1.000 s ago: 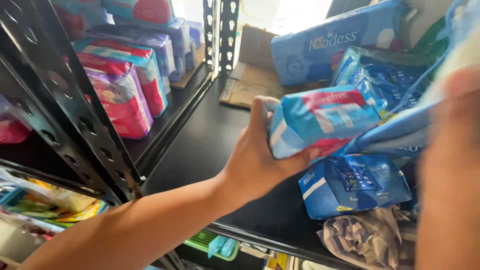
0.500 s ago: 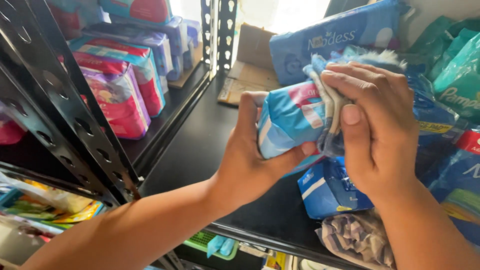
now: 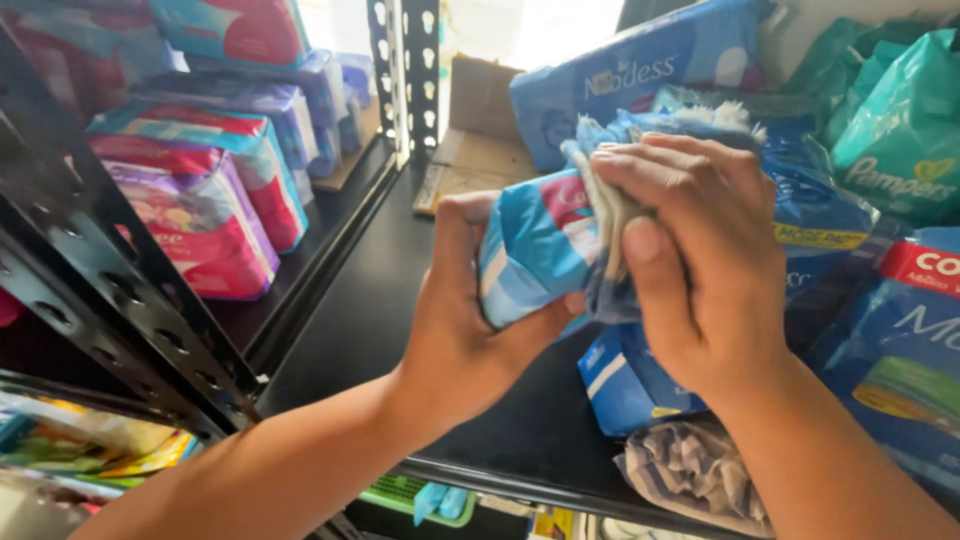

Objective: The person wipes the front of various packages of sanitary pads and panty liners on a store shelf using a blue cloth. They handle multiple brands, including Carefree and Charmee, wiping each package individually before placing it back on the shelf.

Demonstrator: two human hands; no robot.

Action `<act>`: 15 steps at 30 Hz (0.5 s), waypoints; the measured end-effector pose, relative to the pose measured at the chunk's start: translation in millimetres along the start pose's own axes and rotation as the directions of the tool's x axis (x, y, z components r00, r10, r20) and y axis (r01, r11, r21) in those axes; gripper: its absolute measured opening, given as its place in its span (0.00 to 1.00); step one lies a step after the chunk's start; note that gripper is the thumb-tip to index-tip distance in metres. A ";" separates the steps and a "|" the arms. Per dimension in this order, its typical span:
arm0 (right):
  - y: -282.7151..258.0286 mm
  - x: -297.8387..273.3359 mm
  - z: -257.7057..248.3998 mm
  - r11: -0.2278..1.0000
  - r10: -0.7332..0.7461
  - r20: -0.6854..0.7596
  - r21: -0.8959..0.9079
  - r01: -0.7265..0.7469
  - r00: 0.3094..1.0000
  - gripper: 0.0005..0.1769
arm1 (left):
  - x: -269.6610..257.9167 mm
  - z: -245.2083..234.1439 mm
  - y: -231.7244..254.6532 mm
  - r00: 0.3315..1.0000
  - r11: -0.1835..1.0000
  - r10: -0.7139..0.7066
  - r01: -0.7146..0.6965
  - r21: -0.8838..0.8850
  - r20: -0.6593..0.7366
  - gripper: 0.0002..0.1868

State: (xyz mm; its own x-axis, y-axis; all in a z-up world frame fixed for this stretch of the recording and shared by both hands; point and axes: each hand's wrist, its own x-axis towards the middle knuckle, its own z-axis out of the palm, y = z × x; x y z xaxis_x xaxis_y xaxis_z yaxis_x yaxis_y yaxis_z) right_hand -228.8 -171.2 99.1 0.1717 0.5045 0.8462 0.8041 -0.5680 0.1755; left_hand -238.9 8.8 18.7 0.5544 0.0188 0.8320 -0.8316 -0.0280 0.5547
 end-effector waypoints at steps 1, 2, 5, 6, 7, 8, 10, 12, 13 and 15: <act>1.9 -2.7 0.3 0.997 0.072 0.019 0.028 -0.072 0.997 0.23 | 1.7 0.3 2.5 0.999 0.999 -0.036 0.035 0.009 0.011 0.31; 4.4 -4.3 0.5 0.988 0.139 0.036 0.055 -0.141 0.990 0.22 | 4.7 0.4 4.9 0.998 0.998 -0.066 0.066 0.018 0.020 0.32; -3.1 -17.8 17.2 0.996 -0.049 0.024 0.074 0.047 0.999 0.23 | 4.1 0.4 -0.1 0.985 0.989 -0.142 0.136 0.064 0.101 0.30; -12.3 -14.1 13.1 0.996 -0.048 0.021 0.070 0.047 0.999 0.23 | 3.2 -0.3 -3.5 0.985 0.989 -0.138 0.132 0.063 0.105 0.30; -21.5 -10.5 9.3 0.989 -0.129 0.071 0.083 0.123 0.989 0.24 | 2.3 -1.1 -7.1 0.993 0.996 0.030 -0.040 0.080 0.114 0.29; -31.4 -7.9 5.3 0.975 -0.208 0.124 0.103 0.196 0.970 0.24 | -0.3 -1.4 -10.6 0.973 0.974 0.193 -0.205 0.093 0.126 0.28; -27.1 -11.7 3.4 0.979 -0.205 0.111 0.028 0.203 0.972 0.25 | -3.1 -3.3 -10.5 0.982 0.988 0.139 -0.146 0.052 0.130 0.30; -19.2 -11.4 2.3 0.976 -0.207 0.095 -0.048 0.212 0.974 0.26 | 0.6 -4.2 -2.0 0.987 0.996 0.087 -0.090 0.014 0.136 0.32; -13.4 -9.5 2.1 0.982 -0.148 0.056 -0.112 0.153 0.987 0.28 | 5.5 -3.9 6.2 0.996 0.999 0.042 -0.044 0.026 0.074 0.30; -4.3 -7.9 0.4 0.981 -0.094 0.016 -0.168 0.096 0.995 0.29 | 7.6 -4.4 11.6 1.000 0.999 -0.005 0.005 0.037 0.004 0.29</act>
State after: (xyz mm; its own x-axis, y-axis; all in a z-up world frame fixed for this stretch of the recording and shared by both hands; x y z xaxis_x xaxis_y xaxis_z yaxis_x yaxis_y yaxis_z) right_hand -233.4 -172.5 91.4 0.1040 0.5660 0.8178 0.7097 -0.6183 0.3377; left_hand -244.5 13.0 31.4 0.5585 0.0145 0.8294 -0.8272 -0.0645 0.5582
